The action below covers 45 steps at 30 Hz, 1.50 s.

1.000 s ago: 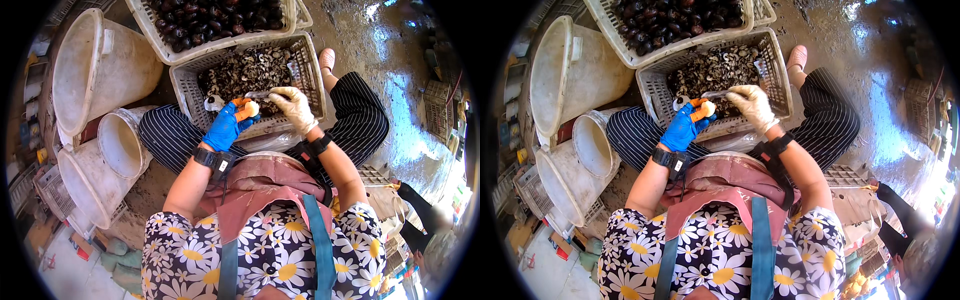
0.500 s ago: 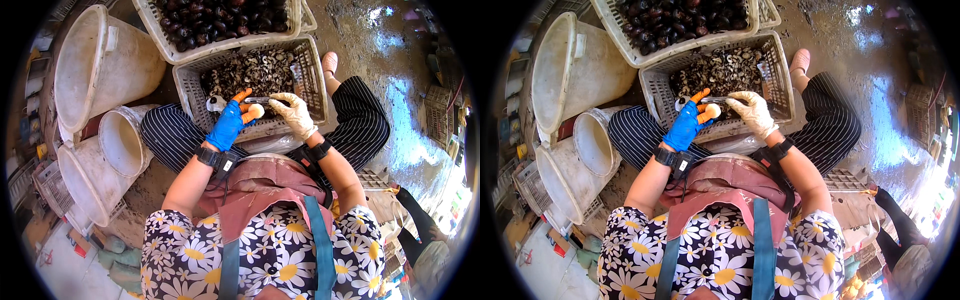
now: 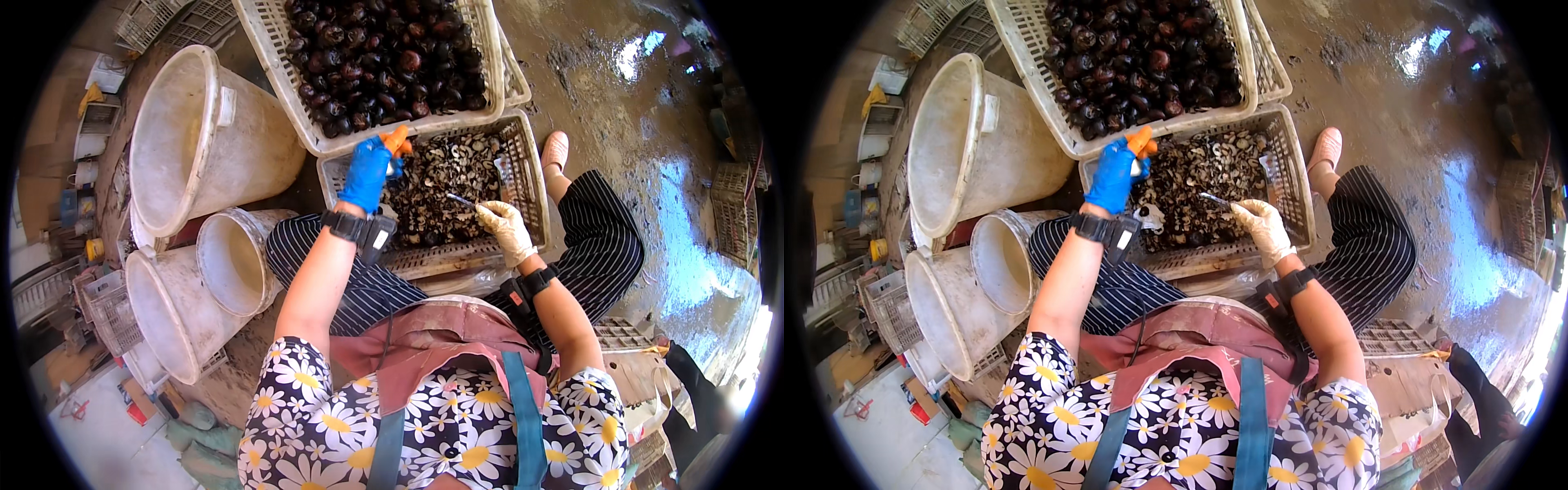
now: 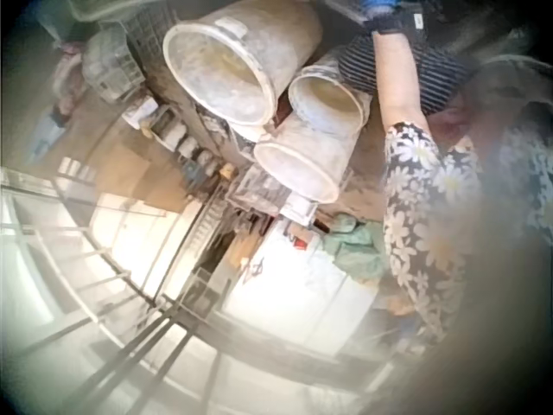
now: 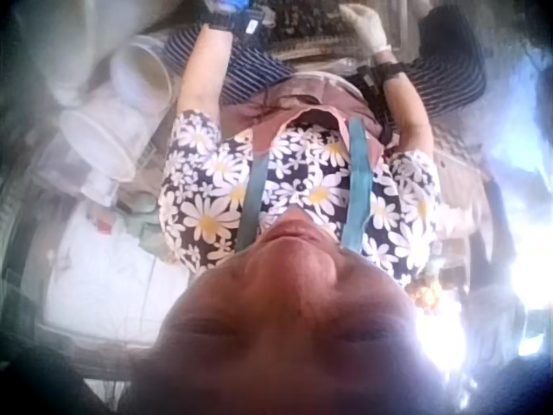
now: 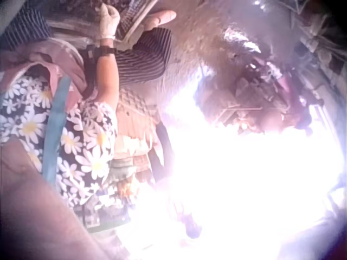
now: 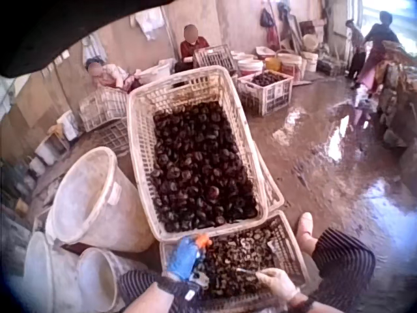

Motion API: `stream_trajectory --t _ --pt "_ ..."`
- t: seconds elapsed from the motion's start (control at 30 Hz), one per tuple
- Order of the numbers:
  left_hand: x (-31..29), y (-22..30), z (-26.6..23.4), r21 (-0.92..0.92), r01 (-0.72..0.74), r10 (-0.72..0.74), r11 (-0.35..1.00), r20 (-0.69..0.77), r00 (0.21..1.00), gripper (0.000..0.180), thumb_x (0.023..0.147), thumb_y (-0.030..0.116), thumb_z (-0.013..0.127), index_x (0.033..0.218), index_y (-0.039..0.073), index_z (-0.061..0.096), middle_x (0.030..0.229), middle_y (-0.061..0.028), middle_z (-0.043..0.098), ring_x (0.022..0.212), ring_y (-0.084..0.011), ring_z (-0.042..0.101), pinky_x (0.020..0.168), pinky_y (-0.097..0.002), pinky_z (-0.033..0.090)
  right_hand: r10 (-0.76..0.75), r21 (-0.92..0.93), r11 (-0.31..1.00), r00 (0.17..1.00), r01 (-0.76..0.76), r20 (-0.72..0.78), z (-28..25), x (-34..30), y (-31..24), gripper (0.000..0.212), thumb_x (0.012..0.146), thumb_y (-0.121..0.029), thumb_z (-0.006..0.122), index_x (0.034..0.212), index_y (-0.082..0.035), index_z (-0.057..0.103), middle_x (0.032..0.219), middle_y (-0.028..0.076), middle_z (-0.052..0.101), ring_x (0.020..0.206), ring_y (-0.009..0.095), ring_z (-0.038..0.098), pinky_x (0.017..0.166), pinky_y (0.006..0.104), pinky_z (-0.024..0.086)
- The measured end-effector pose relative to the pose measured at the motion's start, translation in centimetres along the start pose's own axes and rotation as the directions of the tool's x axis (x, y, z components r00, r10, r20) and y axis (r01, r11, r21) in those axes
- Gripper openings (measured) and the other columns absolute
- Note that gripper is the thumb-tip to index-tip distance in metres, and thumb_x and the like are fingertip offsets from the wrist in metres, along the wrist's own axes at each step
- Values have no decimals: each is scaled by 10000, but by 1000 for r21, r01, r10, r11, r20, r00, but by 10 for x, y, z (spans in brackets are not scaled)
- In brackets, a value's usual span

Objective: The person peels water chestnuts by hand using a small blade. They pick up individual water chestnuts from a basket, remove the outer skin, and place the peeled chestnuts into a white bucket.

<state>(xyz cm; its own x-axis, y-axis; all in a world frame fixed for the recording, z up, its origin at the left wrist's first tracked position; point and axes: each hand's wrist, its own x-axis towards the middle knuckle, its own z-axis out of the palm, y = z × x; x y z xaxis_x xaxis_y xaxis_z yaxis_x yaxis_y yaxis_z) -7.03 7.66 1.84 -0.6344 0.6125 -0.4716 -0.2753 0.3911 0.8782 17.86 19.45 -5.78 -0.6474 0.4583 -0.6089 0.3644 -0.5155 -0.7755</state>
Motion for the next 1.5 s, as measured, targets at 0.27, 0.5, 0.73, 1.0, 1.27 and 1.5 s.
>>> stream_trajectory --t 0.27,0.5,0.73,1.0,1.27,1.5 --pt "73 40 6 916 25 377 401 -190 907 723 673 325 767 1234 43 408 1000 -228 607 862 -378 620 744 -449 504 -52 -25 998 994 55 99 -6 9 11 139 866 -175 631 889 -39 632 730 -49 571 638 26 477 566 185 384" --pt "74 12 -11 808 -146 468 571 -174 867 656 695 228 751 1233 96 400 976 -160 635 848 -357 621 724 -424 500 -1 -3 1000 999 2 41 9 4 3 146 862 -168 644 913 -32 629 723 -35 574 621 53 483 577 204 397" --pt "55 -17 -20 532 -545 743 648 -283 607 560 719 23 702 1233 49 481 1019 -89 614 848 -206 614 774 -296 496 -34 42 999 999 34 -6 14 -2 -4 144 860 -165 647 915 -35 620 735 -32 580 631 53 493 584 205 398" --pt "-45 -22 -5 -585 -15 71 811 72 995 526 761 -53 660 1233 131 518 1065 -21 615 928 -125 597 785 -245 494 -240 -92 964 967 248 90 27 -21 -41 170 887 -174 600 947 -15 602 831 -36 554 742 60 479 697 211 406" --pt "-94 -29 30 -336 -117 158 934 96 983 557 767 22 701 1268 100 472 965 10 585 861 -87 562 717 -202 481 -239 -29 969 959 246 150 39 -24 -51 143 901 -167 590 958 -36 580 775 -27 559 698 44 486 634 199 400" --pt "-87 -55 33 -211 -171 187 962 57 981 513 711 69 778 1178 58 568 959 -1 644 854 -82 577 764 -234 489 -264 -72 960 960 271 88 38 -27 -49 141 837 -96 666 954 -19 649 812 -29 610 723 35 510 640 190 425"
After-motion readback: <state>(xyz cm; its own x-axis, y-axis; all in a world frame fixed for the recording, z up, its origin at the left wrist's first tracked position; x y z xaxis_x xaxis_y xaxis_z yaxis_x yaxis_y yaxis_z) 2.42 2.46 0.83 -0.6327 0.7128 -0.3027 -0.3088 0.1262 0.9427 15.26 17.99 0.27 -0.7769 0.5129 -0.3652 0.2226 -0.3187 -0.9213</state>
